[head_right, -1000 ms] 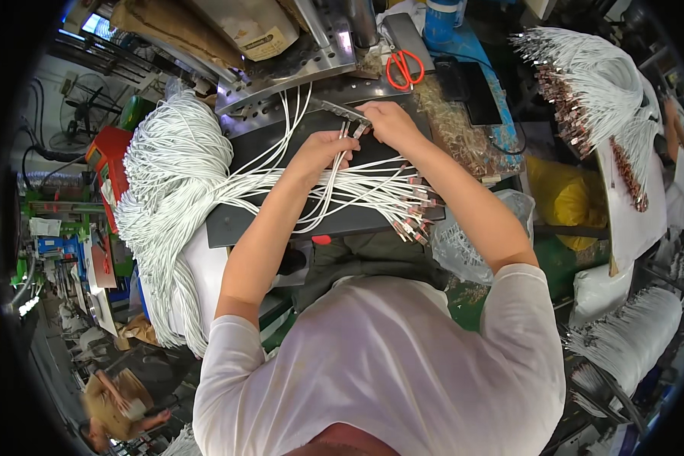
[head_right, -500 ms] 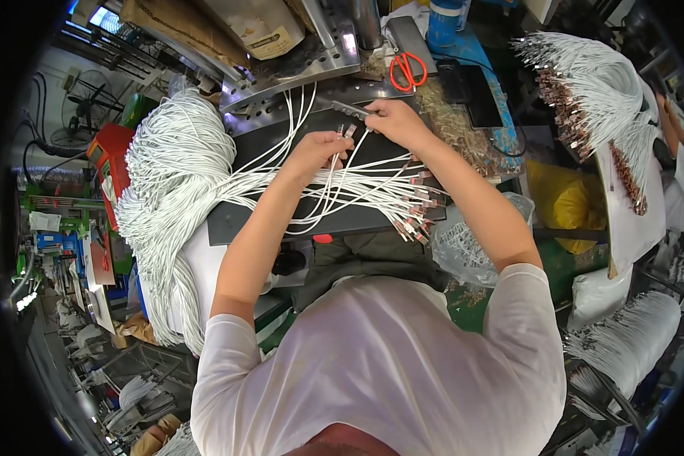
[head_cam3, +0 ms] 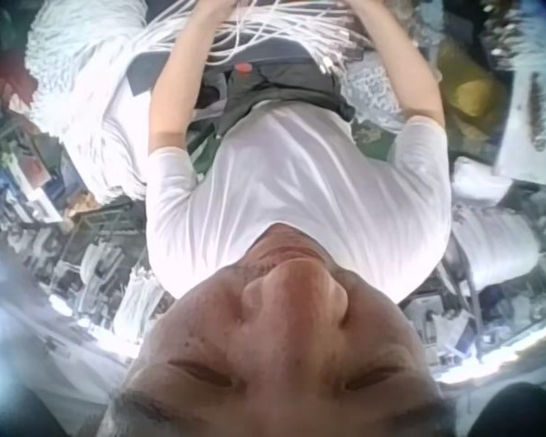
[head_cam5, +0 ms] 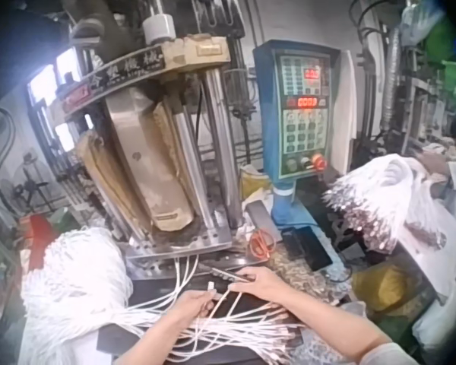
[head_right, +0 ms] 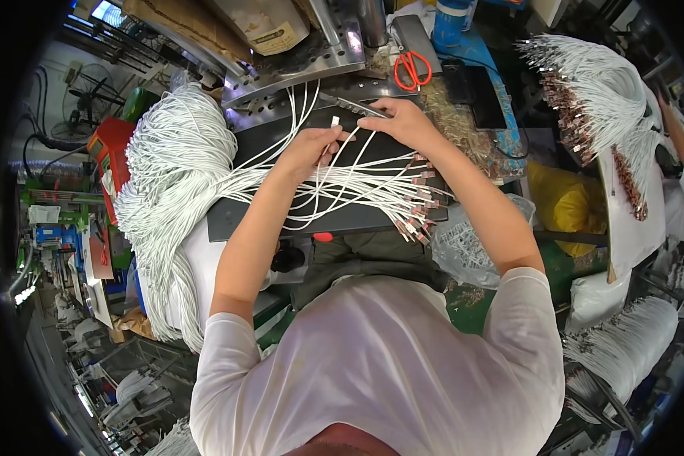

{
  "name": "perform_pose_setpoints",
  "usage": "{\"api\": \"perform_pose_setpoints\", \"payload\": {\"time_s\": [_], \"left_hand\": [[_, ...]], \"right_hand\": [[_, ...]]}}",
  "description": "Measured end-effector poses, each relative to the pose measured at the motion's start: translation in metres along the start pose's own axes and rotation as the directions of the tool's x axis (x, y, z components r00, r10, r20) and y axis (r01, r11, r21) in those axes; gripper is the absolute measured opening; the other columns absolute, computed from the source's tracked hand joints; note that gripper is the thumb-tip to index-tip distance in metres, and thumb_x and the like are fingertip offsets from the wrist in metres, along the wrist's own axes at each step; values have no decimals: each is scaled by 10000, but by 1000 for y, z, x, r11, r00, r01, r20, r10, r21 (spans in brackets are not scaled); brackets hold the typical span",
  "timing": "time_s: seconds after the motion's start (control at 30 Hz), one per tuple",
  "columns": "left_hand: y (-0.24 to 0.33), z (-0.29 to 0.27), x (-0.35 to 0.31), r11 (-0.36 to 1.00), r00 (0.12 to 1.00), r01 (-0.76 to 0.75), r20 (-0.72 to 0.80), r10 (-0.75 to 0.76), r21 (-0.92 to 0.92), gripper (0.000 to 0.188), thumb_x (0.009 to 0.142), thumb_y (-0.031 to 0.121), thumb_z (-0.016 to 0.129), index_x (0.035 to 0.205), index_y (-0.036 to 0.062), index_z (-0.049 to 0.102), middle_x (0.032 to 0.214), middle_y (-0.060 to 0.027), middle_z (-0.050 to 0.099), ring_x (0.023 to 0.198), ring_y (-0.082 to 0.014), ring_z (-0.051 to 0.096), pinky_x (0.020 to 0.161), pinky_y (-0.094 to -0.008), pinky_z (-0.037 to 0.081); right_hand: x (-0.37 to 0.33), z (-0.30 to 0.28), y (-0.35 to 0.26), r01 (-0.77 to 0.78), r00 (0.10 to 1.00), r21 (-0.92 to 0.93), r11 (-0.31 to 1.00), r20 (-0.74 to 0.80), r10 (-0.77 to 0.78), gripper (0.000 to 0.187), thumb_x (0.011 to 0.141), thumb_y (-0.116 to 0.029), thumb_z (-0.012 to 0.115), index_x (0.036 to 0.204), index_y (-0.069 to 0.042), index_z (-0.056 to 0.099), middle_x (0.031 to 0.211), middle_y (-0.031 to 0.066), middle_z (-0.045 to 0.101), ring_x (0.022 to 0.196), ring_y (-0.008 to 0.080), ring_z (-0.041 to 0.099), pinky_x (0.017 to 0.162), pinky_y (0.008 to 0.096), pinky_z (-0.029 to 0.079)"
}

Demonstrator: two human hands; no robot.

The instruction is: The recorder is manually assembling and crimping wire bundles at an electronics workstation.

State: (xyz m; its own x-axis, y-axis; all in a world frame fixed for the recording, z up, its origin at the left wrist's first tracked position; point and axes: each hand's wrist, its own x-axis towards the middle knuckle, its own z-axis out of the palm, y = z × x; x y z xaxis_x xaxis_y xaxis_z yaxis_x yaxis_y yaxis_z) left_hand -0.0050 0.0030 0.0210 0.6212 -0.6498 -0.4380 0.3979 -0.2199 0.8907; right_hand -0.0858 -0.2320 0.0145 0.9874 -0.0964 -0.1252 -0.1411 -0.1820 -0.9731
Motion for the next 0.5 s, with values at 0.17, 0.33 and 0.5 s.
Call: {"api": "perform_pose_setpoints", "payload": {"time_s": [0.17,0.33,0.5], "left_hand": [[10,-7,7,979,973,171,136,-186,113,374,1051,365,593,1140,39,753,747,49,545,560,-54,392,510,-225,303],[14,-3,4,982,964,171,195,-183,77,409,1058,402,572,1161,49,751,754,48,545,555,-45,373,502,-224,280],[7,0,7,986,976,127,164,-143,104,425,1067,415,552,1169,55,752,756,56,553,576,-39,411,520,-212,299]], "right_hand": [[-3,1,-1,60,983,44,997,171,-66,400,876,-249,813,1161,12,707,972,77,755,871,129,685,770,288,521],[-3,2,1,40,988,42,998,147,-46,366,885,-193,804,1168,15,699,977,73,757,870,111,682,778,272,518],[2,1,4,43,982,97,994,182,-60,377,883,-210,807,1159,23,700,973,81,760,868,110,680,777,269,516]]}}
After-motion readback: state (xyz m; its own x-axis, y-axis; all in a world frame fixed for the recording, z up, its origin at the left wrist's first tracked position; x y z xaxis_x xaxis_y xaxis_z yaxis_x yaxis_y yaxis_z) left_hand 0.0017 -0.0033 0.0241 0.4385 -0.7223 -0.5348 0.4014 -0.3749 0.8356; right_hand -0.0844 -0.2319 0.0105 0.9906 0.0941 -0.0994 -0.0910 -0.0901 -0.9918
